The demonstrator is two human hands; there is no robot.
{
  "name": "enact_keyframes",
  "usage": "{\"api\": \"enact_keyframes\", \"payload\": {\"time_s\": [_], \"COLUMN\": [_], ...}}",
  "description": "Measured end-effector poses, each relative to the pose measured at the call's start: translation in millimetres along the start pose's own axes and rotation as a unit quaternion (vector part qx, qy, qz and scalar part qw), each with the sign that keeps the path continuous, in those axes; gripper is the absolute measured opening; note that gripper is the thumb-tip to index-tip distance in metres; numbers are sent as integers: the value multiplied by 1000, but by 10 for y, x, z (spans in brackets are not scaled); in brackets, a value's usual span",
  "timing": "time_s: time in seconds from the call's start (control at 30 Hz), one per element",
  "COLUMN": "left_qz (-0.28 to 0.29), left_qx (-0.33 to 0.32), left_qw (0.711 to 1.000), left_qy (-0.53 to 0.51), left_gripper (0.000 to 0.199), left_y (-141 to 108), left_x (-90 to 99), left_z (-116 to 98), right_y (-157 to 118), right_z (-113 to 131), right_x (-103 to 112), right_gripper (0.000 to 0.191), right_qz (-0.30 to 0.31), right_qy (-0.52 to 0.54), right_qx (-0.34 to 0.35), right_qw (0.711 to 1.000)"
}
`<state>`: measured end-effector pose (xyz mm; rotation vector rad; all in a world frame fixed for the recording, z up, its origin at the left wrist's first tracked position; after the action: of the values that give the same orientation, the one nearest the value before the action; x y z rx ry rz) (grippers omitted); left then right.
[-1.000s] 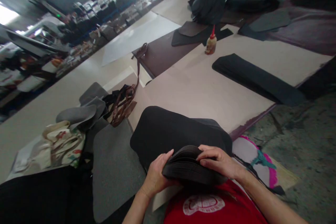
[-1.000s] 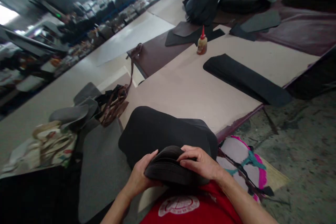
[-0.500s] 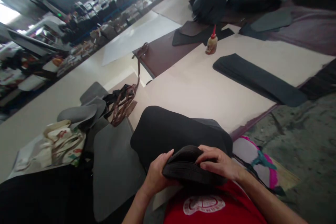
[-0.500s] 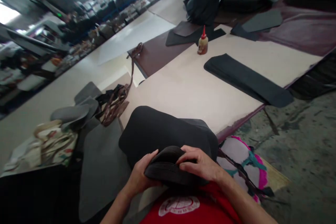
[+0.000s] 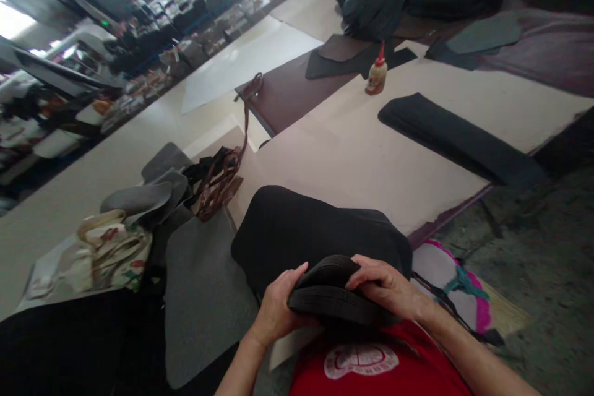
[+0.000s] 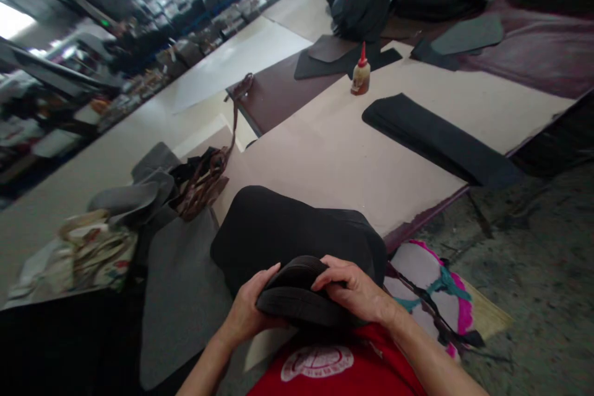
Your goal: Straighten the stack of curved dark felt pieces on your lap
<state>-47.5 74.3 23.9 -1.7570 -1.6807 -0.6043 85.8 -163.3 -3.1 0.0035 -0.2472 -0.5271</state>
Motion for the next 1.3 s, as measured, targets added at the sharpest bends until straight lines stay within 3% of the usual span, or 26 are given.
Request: {"api": "enact_keyframes", "payload": {"time_s": [0.13, 0.23, 0.57, 0.73, 0.97, 1.3], "left_qz": [0, -4, 6, 7, 10, 7], "left_qx": [-4, -6, 16, 5, 19, 13], "left_qw": [1000, 1000, 1000, 1000, 1000, 1000], "left_qy": [-2, -4, -6, -8, -9, -5], "left_gripper": [112, 111, 111, 110, 111, 112], "left_y": [8, 9, -5, -2, 0, 1], "left_x": [8, 12, -7, -4, -4, 0], "left_z": [-23, -24, 14, 3, 12, 13], "right_y": [-9, -8, 18, -10, 6, 32], "right_z": [-15, -42, -43, -49, 34, 28], "right_x": [15, 17, 6, -25, 27, 27], "right_gripper": [34, 42, 35, 28, 29, 37], "right_qz": [46, 43, 28, -31, 38, 28], "right_qy": [-7, 9, -18, -40, -6, 14], "right_qx": [-65, -98, -43, -10, -10, -33], "right_qw": [997, 994, 999, 999, 999, 999]}}
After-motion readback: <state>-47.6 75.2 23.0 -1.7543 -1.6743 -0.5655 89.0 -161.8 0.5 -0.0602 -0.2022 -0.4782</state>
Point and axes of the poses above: each hand's wrist, its own y-axis towards the middle knuckle, its own x-axis out of the back of the hand, z = x × y, the point moved 3 cm from there along y, towards the middle knuckle, and after that the axes turned 12 degrees about -y, right-handed, at the moved point
